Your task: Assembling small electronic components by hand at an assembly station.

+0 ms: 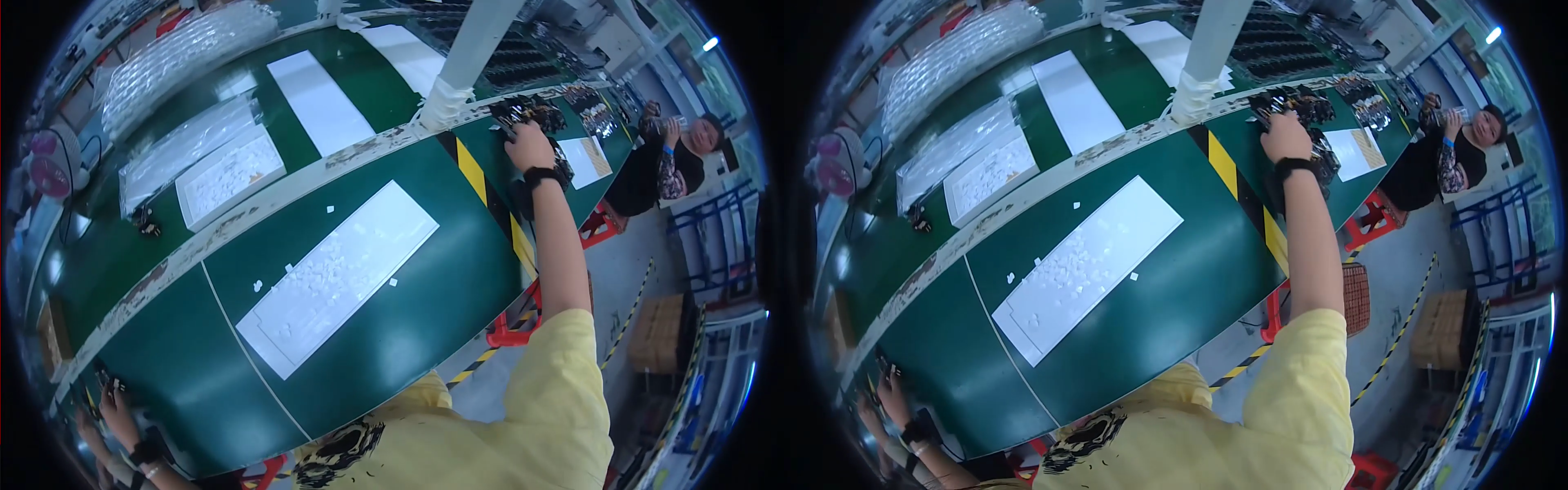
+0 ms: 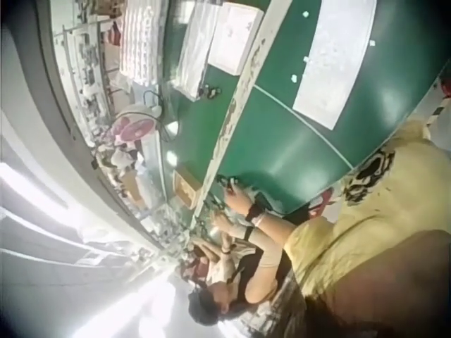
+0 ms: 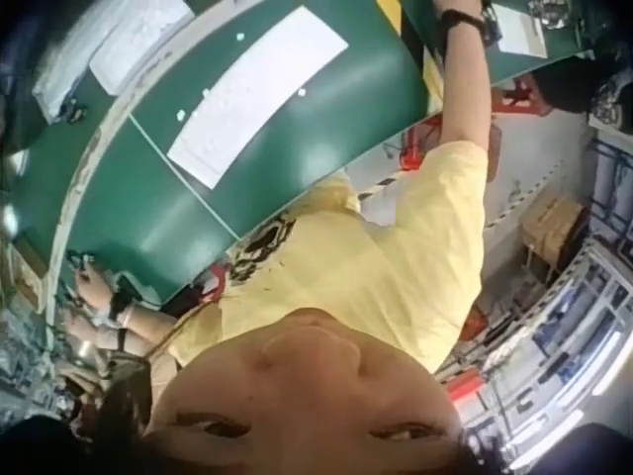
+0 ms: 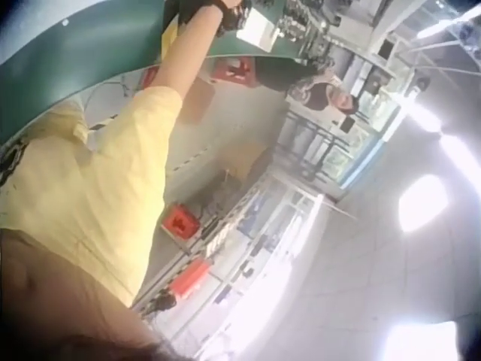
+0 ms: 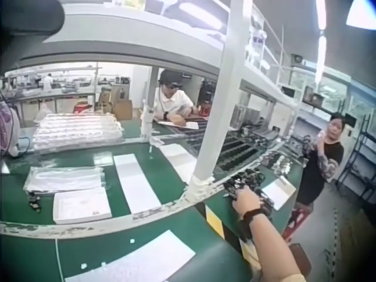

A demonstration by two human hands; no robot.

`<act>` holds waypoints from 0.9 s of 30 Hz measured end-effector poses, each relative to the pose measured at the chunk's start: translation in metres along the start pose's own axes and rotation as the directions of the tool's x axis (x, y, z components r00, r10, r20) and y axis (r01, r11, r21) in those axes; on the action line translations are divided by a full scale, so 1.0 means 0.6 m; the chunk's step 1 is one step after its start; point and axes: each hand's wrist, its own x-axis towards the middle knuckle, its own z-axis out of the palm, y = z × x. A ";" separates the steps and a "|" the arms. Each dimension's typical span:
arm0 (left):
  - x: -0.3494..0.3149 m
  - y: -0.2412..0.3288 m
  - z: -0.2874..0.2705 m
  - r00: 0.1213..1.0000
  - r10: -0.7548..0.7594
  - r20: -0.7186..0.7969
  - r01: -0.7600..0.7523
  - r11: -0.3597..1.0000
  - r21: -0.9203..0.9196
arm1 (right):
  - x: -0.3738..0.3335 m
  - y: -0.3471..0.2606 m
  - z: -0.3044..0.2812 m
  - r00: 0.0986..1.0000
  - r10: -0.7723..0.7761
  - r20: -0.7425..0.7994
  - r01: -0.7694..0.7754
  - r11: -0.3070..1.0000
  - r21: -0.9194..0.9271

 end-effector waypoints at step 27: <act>-0.178 0.434 0.158 0.583 0.377 0.720 0.774 0.011 -0.633 | -0.357 -0.435 -0.134 0.728 -0.678 0.106 -0.060 0.091 0.994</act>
